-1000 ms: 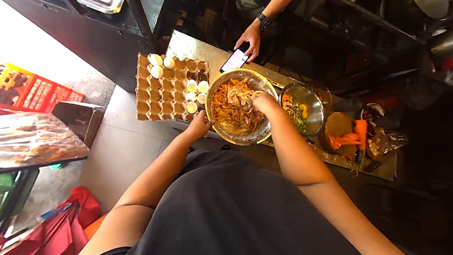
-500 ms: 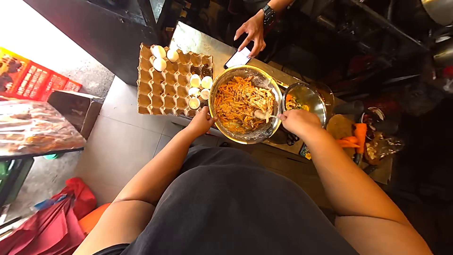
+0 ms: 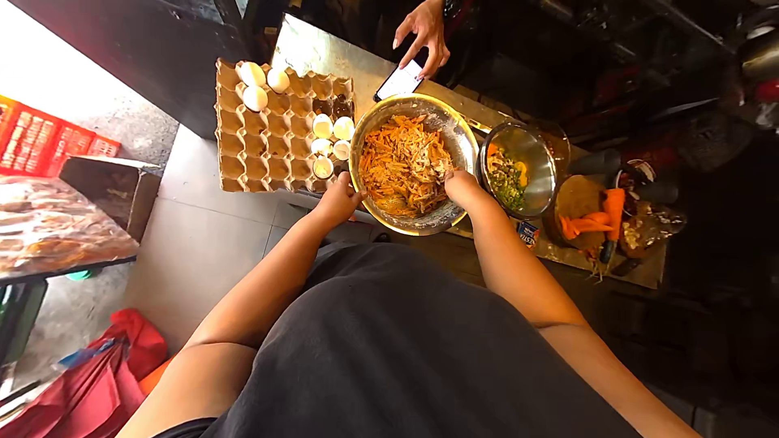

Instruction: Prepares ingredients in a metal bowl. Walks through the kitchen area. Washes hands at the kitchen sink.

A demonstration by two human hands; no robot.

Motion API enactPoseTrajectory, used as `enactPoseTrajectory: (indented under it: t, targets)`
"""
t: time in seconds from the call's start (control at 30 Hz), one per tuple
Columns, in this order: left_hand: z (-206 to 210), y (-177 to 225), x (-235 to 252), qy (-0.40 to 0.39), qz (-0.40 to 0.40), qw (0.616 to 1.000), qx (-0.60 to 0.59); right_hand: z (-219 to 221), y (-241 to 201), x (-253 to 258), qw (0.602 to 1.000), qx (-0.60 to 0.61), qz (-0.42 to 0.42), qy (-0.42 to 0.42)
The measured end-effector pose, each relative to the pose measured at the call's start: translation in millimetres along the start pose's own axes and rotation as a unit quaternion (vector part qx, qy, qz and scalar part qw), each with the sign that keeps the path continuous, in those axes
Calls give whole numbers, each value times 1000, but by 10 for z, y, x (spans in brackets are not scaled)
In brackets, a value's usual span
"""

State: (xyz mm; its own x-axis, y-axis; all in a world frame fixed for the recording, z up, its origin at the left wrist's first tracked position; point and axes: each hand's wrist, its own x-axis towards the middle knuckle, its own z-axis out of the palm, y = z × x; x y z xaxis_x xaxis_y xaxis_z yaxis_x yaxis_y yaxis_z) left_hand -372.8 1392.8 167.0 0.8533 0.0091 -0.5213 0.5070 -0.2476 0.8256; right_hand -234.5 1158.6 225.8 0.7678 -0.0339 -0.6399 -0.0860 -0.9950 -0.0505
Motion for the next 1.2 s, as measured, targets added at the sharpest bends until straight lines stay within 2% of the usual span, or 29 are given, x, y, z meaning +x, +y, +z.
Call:
enactPoseTrajectory:
  t: [0.17, 0.27, 0.37, 0.43, 0.57, 0.67, 0.83, 1.03, 1.2]
  targets:
    - [7, -1, -15, 4, -4, 1000, -11, 86, 89, -120, 995, -85, -34, -34]
    - [-2, -22, -11, 4, -1, 1000, -13, -238, 90, -424, 972, -214, -66, -72]
    - [-11, -34, 6, -3, -1, 1000, -15, -661, -40, -646, 943, -322, -75, 30]
    - [-18, -45, -3, -4, 1, 1000, -9, -781, -230, -685, 929, -357, -49, 86]
    - [-23, -23, -19, -6, 2, 1000, -3, -598, -383, -319, 899, -430, -15, 77]
    - [-20, -31, -11, -7, 0, 1000, 3, -383, -231, 54, 909, -411, -36, 52]
    - [-40, -44, 49, -19, 4, 999, 28, -323, 123, 357, 942, -307, -115, 78]
    - [-47, -45, 55, -15, -1, 999, 31, -141, -130, 209, 937, -284, -201, 41]
    - [-14, -53, 29, -3, 3, 1000, 2, -88, 40, 11, 930, -239, -276, 43]
